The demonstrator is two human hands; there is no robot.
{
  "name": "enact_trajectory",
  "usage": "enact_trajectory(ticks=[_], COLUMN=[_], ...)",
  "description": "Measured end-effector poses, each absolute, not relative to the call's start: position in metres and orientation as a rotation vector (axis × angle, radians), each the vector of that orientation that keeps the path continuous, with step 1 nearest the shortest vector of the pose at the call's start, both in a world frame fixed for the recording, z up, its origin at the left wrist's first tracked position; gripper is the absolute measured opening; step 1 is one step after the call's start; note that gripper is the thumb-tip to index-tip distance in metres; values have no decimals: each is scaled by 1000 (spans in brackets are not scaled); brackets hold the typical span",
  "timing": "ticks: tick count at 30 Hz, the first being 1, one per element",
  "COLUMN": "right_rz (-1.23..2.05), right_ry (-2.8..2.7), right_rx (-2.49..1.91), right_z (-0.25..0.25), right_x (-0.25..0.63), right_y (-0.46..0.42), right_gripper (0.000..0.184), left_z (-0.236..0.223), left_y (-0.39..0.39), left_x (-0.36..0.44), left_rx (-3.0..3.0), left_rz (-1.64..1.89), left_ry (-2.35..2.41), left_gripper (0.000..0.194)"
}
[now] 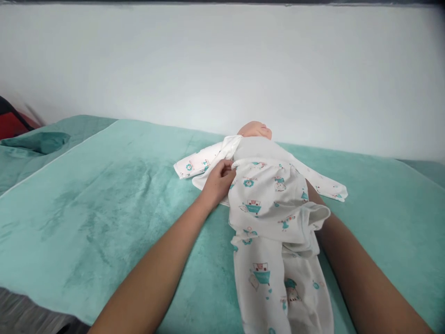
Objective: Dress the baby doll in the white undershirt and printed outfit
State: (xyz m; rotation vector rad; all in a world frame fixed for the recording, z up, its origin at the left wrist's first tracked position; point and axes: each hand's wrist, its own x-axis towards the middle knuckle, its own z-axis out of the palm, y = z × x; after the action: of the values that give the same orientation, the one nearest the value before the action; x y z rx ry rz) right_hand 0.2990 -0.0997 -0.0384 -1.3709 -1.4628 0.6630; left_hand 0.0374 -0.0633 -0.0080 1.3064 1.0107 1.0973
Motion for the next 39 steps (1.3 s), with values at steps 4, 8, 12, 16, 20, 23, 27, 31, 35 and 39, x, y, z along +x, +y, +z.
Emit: enact_trajectory(ticks=[4,8,12,16,20,23,27,31,35,39], right_rz=[606,506,456,564,691,689,553,418,204,292], right_ry=[-1531,-1232,-1378,-1465,-1625,-1751,-1825,-1872,-1868,-1612], right_rx=[-1495,-1541,-1371,-1269,-1204,-1197,-1248,-1518,-1745,-1688], right_z=[-29,-27,-25,-19,-14,-11,1,26,40,24], right_x=[291,290,292,297,301,299,293,282,261,250], right_y=[-105,-111,-109,-104,-97,-91,-80,-57,-26,-10], right_gripper=[34,21,12,10,15,18,18,19,19,18], left_z=[-7,-5,-1,5,5,2,-4,-7,-10,-15], left_y=[-61,-61,-59,-55,-53,-51,-45,-36,-23,-11], left_x=[32,29,28,24,23,27,35,39,41,43], left_rx=[1460,1506,1514,1606,1699,1746,1758,1783,1727,1664], left_rz=[1268,1256,1214,1075,1057,1105,1190,1233,1232,1225], left_ry=[990,947,959,880,926,973,1041,1257,1449,1528], left_gripper=[14,10,16,23,28,31,32,34,32,29])
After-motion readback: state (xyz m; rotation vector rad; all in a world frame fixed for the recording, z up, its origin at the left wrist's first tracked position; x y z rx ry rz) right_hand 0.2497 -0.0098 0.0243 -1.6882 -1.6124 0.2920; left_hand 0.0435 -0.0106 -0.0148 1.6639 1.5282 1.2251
